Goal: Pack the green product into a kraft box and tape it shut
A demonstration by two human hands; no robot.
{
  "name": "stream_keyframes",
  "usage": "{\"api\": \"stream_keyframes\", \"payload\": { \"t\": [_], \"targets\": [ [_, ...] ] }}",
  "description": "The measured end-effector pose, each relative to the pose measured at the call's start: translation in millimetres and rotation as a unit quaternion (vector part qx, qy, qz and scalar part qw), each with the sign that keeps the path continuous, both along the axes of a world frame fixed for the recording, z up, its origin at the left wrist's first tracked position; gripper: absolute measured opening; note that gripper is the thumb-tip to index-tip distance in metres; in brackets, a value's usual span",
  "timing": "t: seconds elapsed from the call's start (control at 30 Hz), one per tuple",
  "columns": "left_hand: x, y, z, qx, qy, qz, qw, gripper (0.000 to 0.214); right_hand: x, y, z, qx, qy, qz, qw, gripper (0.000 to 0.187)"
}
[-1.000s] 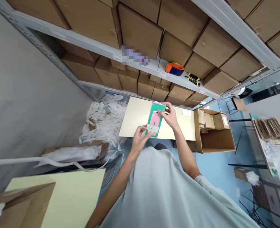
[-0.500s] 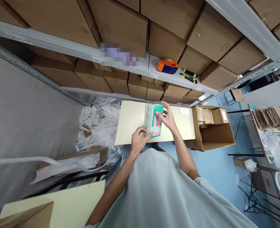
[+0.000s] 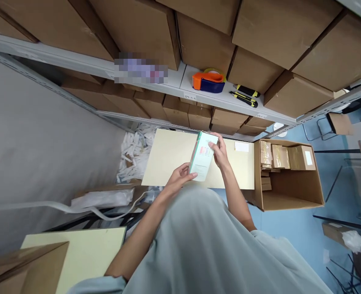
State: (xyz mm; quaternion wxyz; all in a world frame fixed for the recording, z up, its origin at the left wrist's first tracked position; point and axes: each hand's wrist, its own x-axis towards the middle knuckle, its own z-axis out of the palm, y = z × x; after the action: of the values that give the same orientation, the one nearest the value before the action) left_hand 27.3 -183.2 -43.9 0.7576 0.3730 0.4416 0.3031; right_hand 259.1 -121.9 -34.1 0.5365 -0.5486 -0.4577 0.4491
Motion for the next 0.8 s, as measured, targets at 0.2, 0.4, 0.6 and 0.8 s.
{"api": "stream_keyframes", "payload": {
  "t": [0.2,0.4,0.6,0.8],
  "targets": [
    [47,-3,-5.0,0.114,0.223,0.153,0.956,0.065,19,7,-1.3,-0.018,-0.005,0.008,1.0,0.098],
    [53,-2,1.1,0.198,0.263,0.159,0.931,0.073,25,7,3.7,0.0,-0.023,-0.01,1.0,0.085],
    [27,10,-2.9,-0.009,0.125,0.165,0.978,0.079,39,5,8.6,-0.008,-0.006,0.012,1.0,0.087],
    [13,31,-11.5,-0.148,-0.029,0.123,0.981,0.071,18,-11,28.6,0.067,-0.099,0.002,0.993,0.069]
  ]
}}
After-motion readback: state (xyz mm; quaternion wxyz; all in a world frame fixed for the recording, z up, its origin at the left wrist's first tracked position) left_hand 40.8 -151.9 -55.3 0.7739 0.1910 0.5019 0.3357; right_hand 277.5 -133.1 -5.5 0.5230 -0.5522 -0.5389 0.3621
